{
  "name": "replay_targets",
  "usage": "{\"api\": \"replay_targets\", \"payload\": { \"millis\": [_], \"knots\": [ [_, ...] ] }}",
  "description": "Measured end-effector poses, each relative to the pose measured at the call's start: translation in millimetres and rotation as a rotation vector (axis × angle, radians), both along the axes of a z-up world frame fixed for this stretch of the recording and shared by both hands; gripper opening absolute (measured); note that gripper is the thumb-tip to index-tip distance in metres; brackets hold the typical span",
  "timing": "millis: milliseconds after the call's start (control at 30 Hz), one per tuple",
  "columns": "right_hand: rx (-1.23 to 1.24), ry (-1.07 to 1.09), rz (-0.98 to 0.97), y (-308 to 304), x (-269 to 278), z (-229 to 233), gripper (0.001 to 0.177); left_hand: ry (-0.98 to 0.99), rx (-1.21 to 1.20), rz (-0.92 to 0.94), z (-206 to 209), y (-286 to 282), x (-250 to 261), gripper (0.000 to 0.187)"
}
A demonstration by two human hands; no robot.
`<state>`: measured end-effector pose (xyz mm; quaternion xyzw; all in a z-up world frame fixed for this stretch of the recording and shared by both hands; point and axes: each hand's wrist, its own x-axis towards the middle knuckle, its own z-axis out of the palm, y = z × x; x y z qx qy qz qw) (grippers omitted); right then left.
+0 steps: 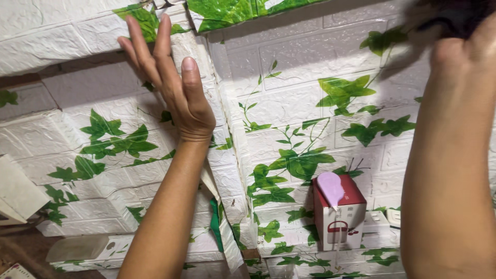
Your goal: The person wipes a white textured wall with green leaf patterns using a dark cloth. They move a red box and a white power strip aside to reach the wall, wipe the surface, then wipe the box and power strip before returning them to the shelf.
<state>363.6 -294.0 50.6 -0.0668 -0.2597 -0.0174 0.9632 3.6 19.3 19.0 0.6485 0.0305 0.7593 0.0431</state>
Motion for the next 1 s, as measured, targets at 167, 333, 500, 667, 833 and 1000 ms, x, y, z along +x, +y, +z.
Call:
{"api": "replay_targets", "payload": {
  "millis": [167,333,500,667,833,1000],
  "knots": [
    [-0.445,-0.043,-1.392,58,29,-11,0.035,0.021,0.001,0.030,1,-1,0,0.059],
    [-0.737,-0.230,-1.301,158,-95,-30,0.065,0.030,0.012,0.017,2,-5,-2,0.061],
    [-0.757,-0.651,-1.426,218,-223,-36,0.039,0.046,0.004,0.011,1,-7,-5,0.060],
    [-0.695,-0.977,-1.398,200,-228,-39,0.035,0.043,0.018,0.021,0,-5,-4,0.060],
    [-0.879,-0.644,-1.683,133,-167,-29,0.052,0.039,0.029,0.043,-1,0,-1,0.061],
    [-0.969,-0.319,-1.719,145,-153,-35,0.056,0.043,0.012,0.051,0,1,2,0.064]
  ]
}}
